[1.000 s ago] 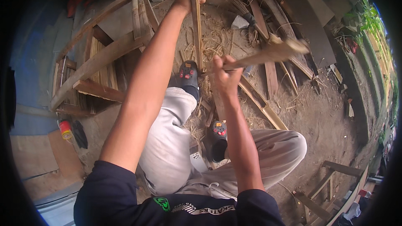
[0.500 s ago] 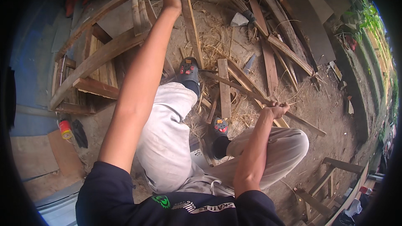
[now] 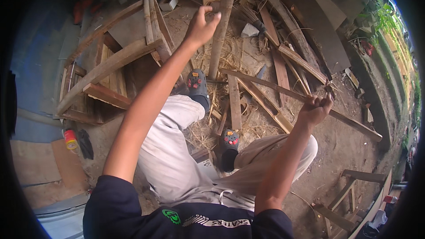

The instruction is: The person sits on the floor and uses a metal file to sharpen a machete blade, then uses a hammer to tap a small wooden piece. The person handles wood scraps and a file while seated.

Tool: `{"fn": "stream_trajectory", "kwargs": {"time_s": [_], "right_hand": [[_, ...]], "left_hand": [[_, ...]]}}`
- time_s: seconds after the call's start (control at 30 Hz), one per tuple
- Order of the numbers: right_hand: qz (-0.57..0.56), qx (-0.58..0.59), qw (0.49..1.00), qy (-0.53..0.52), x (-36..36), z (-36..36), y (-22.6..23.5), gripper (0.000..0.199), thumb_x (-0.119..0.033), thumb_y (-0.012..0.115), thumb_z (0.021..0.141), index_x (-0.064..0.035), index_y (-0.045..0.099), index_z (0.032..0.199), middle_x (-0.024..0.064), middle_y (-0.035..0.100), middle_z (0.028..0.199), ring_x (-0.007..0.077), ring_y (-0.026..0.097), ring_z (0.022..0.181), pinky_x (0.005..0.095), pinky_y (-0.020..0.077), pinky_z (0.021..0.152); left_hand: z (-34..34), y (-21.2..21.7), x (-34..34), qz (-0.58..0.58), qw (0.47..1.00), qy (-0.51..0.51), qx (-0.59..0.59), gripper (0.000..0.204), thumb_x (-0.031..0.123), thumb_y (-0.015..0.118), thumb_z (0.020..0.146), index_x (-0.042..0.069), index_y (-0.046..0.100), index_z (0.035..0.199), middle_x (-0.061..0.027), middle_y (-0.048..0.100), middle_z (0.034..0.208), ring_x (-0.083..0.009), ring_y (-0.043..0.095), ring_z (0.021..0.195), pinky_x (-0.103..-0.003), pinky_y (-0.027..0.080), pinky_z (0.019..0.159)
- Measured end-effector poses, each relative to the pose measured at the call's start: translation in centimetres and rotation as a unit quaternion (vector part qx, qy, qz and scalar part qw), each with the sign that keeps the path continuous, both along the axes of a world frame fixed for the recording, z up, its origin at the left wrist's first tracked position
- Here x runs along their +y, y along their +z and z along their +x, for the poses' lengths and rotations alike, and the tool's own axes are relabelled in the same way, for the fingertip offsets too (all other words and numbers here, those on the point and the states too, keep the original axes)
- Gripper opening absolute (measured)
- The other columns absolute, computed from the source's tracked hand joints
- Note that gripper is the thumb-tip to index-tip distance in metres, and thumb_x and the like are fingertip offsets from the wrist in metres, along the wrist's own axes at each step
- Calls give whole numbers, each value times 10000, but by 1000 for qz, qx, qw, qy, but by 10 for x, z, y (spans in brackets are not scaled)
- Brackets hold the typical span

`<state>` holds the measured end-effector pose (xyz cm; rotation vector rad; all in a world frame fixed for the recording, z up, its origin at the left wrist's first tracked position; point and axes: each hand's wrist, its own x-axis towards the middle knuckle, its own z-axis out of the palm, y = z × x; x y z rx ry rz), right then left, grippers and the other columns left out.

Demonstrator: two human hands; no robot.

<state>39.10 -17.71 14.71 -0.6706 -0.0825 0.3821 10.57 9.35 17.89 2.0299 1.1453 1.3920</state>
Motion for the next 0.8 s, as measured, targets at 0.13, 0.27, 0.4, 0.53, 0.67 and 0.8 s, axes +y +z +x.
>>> {"fn": "stream_trajectory", "kwargs": {"time_s": [0.13, 0.27, 0.4, 0.53, 0.67, 0.8], "right_hand": [[43, 76, 996, 12, -20, -1, -17, 330, -188, 613, 875, -161, 347, 681, -37, 276, 528, 99, 305, 437, 242, 375, 481], [104, 154, 982, 32, -36, -2, -20, 368, -230, 570, 889, -167, 335, 613, -50, 297, 489, 89, 297, 396, 263, 370, 476], [208, 129, 963, 113, -30, -8, -7, 415, -267, 501, 913, -175, 334, 544, -52, 313, 452, 90, 320, 371, 279, 367, 469], [243, 150, 943, 172, -5, -35, -8, 381, -273, 501, 919, -160, 396, 571, -57, 361, 453, 79, 378, 354, 272, 432, 437], [252, 217, 913, 238, 22, -83, -33, 334, -206, 526, 904, -166, 414, 593, -57, 368, 461, 59, 388, 362, 238, 435, 414], [210, 251, 897, 298, 44, -136, -62, 265, -241, 528, 905, -136, 427, 683, -14, 463, 583, 92, 467, 488, 276, 500, 540]], "left_hand": [[-48, -63, -61, -177, 983, -53, -21, 509, 386, 636, 907, -17, 521, 1197, -190, 600, 1187, -259, 567, 1143, -364, 430, 985], [-85, -111, -140, -301, 934, 37, -190, 505, 379, 615, 935, 0, 481, 1242, -138, 579, 1222, -194, 545, 1141, -312, 440, 942], [-103, -116, -200, -382, 860, 35, -338, 712, 591, 505, 925, 23, 422, 1347, -84, 573, 1238, -186, 542, 1142, -361, 434, 900], [-113, -96, -216, -388, 749, -79, -531, 796, 662, 384, 932, 28, 348, 1412, -174, 472, 1392, -299, 489, 1258, -455, 404, 1005], [-128, -81, -215, -304, 714, -151, -612, 771, 673, 346, 933, 57, 398, 1393, -190, 492, 1373, -317, 512, 1230, -468, 408, 1013], [-169, -89, -226, -300, 677, -46, -671, 518, 597, 444, 943, 111, 566, 1072, -117, 634, 1139, -285, 567, 1143, -461, 439, 982]]}}
